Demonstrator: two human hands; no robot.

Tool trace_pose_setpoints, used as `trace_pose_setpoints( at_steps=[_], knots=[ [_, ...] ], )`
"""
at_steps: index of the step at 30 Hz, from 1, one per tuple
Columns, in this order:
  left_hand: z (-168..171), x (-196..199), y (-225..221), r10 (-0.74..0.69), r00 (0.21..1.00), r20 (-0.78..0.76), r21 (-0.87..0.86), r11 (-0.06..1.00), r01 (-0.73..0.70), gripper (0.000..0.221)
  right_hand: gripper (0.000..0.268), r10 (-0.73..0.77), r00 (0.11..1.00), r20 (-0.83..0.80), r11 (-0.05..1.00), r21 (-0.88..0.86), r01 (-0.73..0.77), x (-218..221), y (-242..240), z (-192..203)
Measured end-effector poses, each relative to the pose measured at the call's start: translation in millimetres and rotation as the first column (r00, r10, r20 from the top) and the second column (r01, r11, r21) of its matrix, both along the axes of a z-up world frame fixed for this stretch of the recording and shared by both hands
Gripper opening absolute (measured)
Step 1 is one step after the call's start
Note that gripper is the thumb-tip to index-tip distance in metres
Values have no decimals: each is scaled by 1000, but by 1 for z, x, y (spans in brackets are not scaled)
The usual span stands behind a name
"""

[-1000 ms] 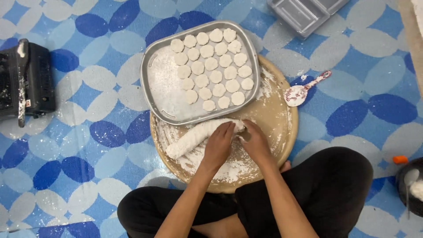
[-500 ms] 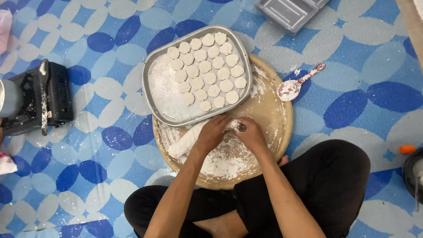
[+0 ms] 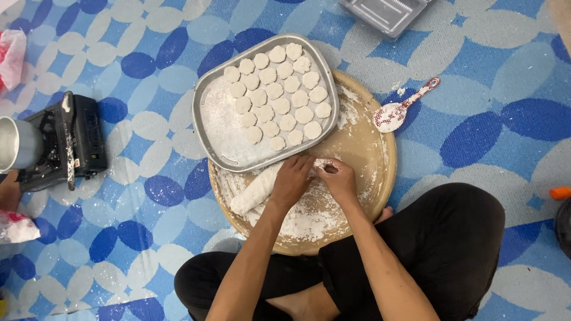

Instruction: Shaping small pieces of dough into uniform balls and placing them on a tray.

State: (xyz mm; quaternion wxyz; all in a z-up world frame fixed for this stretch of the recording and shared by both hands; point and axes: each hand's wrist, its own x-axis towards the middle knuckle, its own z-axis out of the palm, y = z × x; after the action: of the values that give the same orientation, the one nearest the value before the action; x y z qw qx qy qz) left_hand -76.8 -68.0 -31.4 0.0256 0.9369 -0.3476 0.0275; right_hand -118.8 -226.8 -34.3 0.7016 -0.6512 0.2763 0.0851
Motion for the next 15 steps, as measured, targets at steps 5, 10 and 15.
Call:
trace_pose_setpoints(
  at_steps=[5,10,15],
  knots=[
    [6,-3,2,-7,1000,-15,-59,998,6,64,31,-133,991,-30,985,109,135,-2,4,4],
    [-2,-8,-1,19,1000,-17,-112,993,-21,58,26,-340,931,-132,876,316,364,-5,4,4],
    [-7,-8,-2,71,994,-83,-146,986,-83,60,27,-404,900,-162,776,460,431,-4,3,3]
  ],
)
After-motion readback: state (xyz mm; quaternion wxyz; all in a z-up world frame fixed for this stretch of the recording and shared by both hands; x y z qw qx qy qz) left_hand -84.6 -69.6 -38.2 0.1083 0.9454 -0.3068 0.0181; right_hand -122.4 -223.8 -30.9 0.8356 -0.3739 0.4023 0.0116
